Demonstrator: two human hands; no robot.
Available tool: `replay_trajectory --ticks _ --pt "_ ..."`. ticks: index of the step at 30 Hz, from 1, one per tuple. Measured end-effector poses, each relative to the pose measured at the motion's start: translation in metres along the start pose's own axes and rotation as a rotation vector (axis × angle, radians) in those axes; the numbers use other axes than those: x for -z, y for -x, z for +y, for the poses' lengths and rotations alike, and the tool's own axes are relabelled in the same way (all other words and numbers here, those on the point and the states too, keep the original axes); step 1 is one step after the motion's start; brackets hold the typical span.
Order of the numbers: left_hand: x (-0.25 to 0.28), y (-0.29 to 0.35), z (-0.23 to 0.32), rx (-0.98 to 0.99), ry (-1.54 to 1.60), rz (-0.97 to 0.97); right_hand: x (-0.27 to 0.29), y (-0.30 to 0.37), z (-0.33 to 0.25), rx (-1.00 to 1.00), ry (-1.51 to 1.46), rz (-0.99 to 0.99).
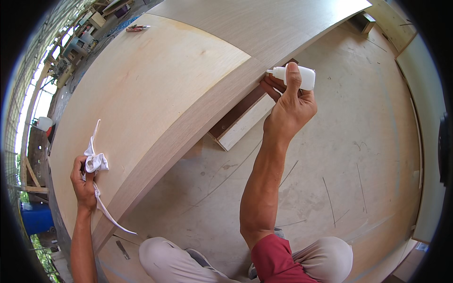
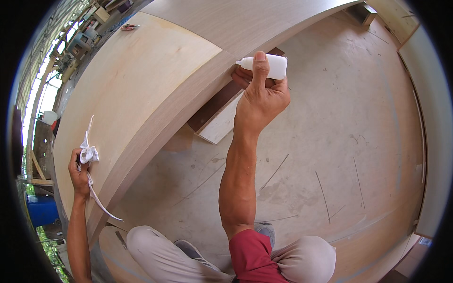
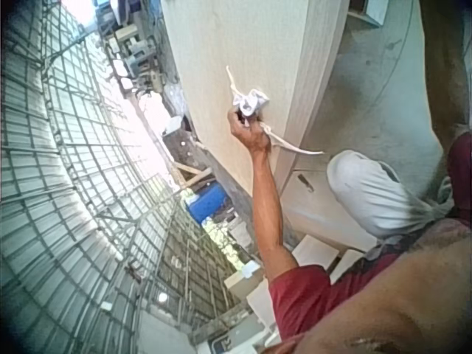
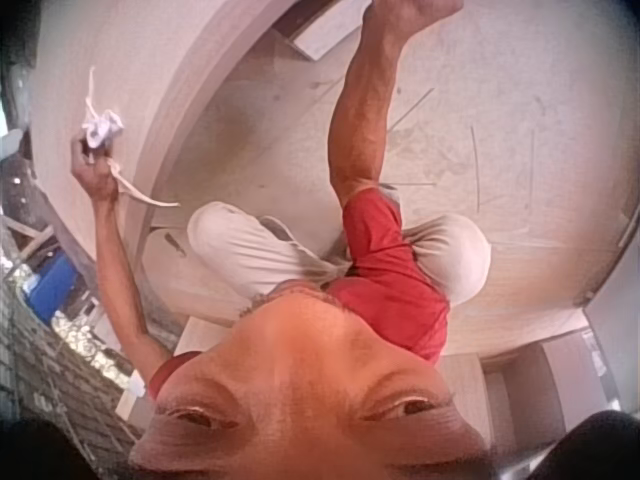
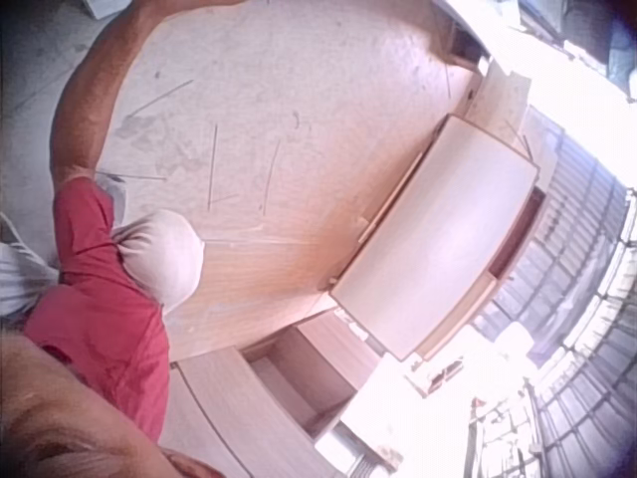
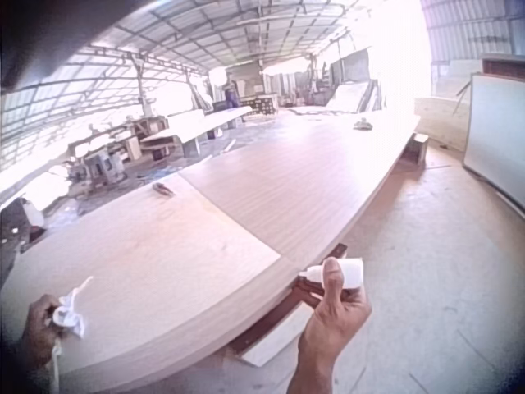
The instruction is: The person applies a white liquid from a small bottle along the edge of a wooden furniture piece and wipes the area with a white cloth. The person repeats this process along the edge of the furniture.
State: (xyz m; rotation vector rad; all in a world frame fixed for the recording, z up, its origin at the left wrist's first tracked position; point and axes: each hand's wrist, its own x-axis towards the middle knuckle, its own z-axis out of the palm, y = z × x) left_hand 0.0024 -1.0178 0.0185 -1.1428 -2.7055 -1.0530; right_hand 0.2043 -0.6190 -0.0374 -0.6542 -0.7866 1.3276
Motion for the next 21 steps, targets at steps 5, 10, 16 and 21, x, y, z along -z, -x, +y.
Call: replay_trajectory --ticks 5,10,16,21 --pt "-0.0010 -0.0009 0.0018 -0.025 -0.011 0.012 -0.0005 0.0013 -0.0001 0.014 0.008 -0.004" --pt "-0.0004 -0.0002 -0.0006 -0.023 -0.008 0.000 -0.0001 0.0016 0.0005 0.029 0.022 -0.010" --pt "-0.0014 -0.0003 0.0038 -0.006 -0.002 0.016 -0.0005 0.0040 -0.0021 0.024 0.022 -0.012" --pt "-0.0002 0.0001 -0.0007 -0.033 -0.005 0.000 -0.0012 0.0058 -0.0010 0.042 0.028 -0.009"
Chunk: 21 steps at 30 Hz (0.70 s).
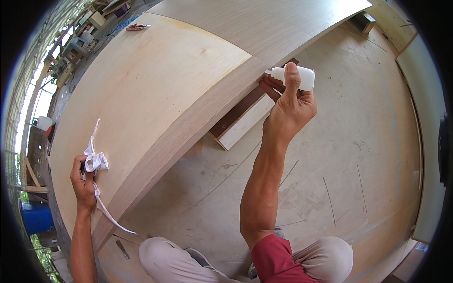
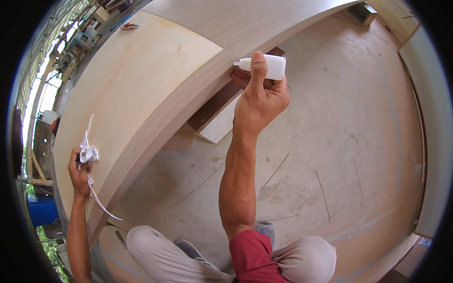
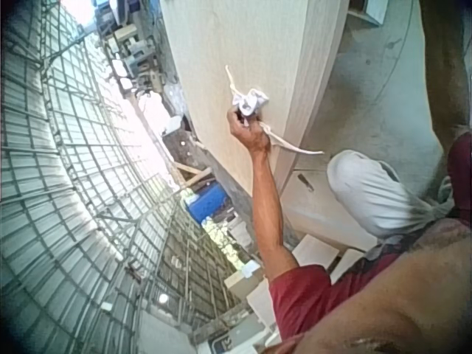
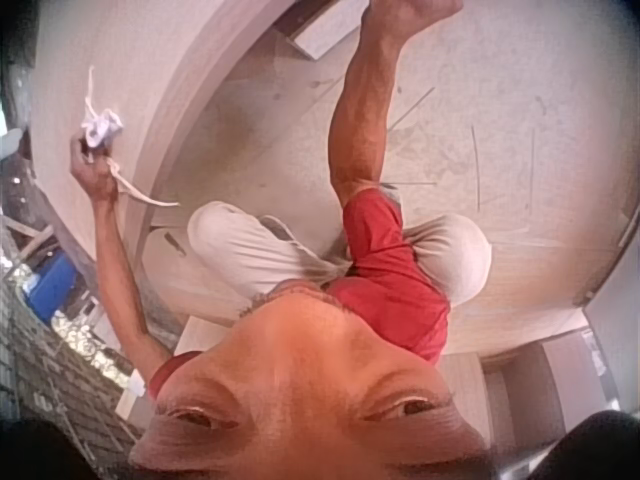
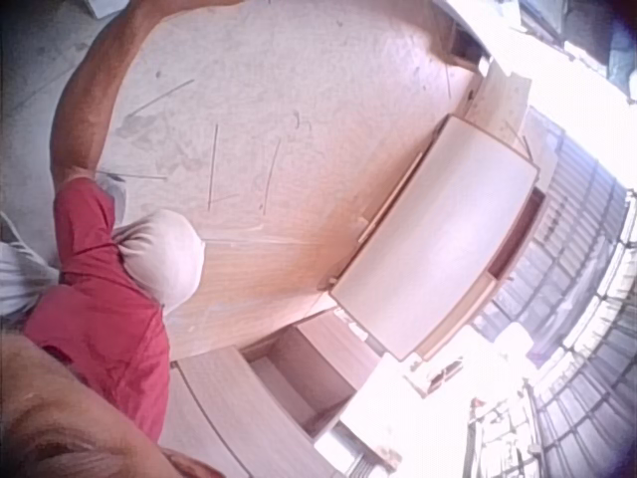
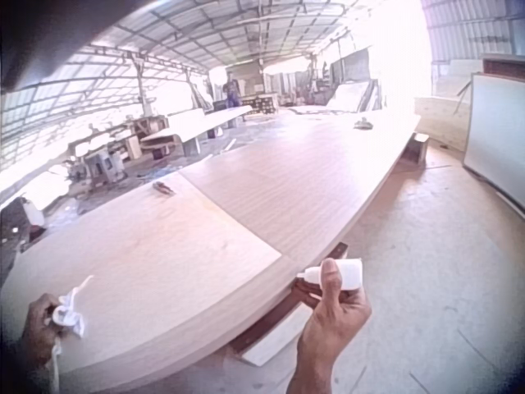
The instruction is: The person applies a white liquid from a small bottle along the edge of a wooden furniture piece and wipes the area with a white cloth. The person repeats this process along the edge of the furniture.
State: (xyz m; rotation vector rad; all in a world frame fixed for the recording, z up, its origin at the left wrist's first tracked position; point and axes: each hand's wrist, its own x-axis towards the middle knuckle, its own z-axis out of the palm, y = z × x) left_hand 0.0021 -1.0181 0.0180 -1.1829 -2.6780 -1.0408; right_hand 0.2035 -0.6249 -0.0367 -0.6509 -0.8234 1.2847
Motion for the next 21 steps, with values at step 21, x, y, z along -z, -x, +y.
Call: replay_trajectory --ticks 21 --pt "-0.0001 0.0004 0.0038 0.056 0.009 -0.002 0.0003 0.0087 -0.0031 -0.003 0.029 -0.007"
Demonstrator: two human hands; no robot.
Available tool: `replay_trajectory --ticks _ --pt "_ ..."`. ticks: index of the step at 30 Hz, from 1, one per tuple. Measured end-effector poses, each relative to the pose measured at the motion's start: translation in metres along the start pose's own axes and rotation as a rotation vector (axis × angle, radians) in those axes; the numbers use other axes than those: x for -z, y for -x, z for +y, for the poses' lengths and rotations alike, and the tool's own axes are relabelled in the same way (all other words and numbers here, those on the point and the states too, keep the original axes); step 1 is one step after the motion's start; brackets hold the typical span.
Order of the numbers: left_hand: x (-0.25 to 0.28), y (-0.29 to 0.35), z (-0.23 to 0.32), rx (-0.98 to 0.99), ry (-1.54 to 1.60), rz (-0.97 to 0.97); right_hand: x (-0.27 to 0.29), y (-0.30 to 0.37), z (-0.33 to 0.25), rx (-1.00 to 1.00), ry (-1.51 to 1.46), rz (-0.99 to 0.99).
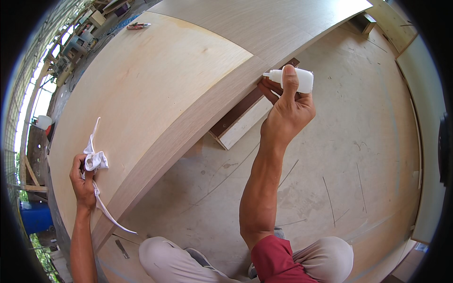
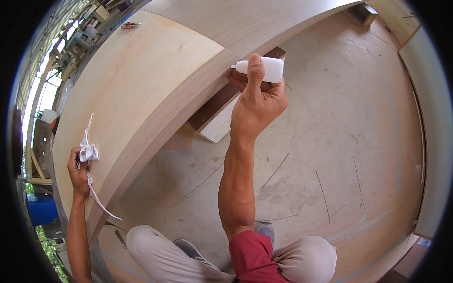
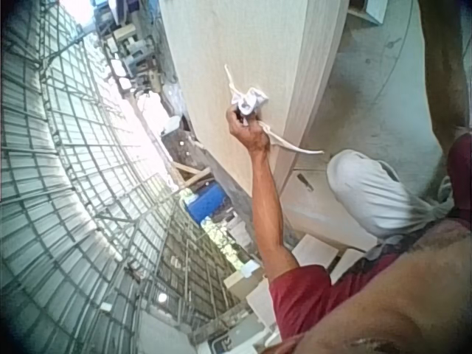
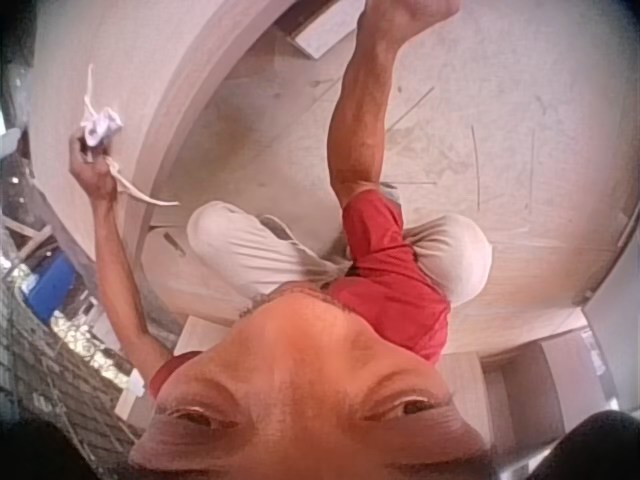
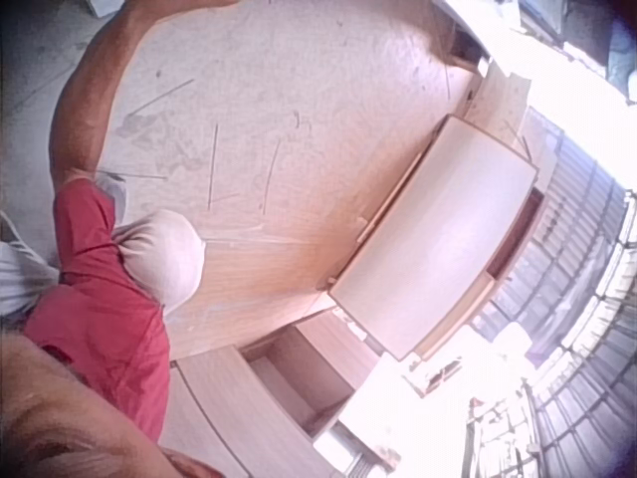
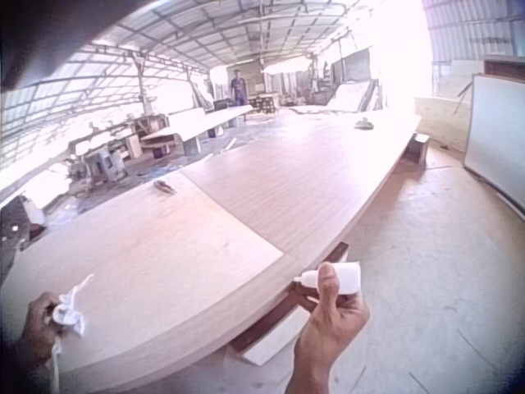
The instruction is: The person applies a white liquid from a small bottle along the edge of a wooden furniture piece and wipes the area with a white cloth. The person repeats this process along the edge of the furniture.
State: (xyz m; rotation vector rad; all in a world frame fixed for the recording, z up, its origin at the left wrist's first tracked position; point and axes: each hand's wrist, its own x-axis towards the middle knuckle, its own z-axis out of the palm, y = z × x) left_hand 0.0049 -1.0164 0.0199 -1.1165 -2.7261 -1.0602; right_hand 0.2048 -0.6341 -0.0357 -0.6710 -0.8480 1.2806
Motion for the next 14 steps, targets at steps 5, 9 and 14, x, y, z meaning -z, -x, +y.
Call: replay_trajectory --ticks 5,9,14 --pt "0.0016 -0.0002 -0.0019 -0.027 -0.014 0.000 -0.0014 0.0038 -0.0023 -0.022 -0.018 -0.006" --pt "0.0004 -0.0001 -0.0004 -0.040 -0.021 0.010 -0.0020 0.0063 -0.0040 -0.035 -0.034 -0.002" --pt "0.0016 -0.0001 0.0012 -0.008 -0.016 0.009 -0.0021 0.0100 -0.0041 -0.051 -0.035 -0.010"
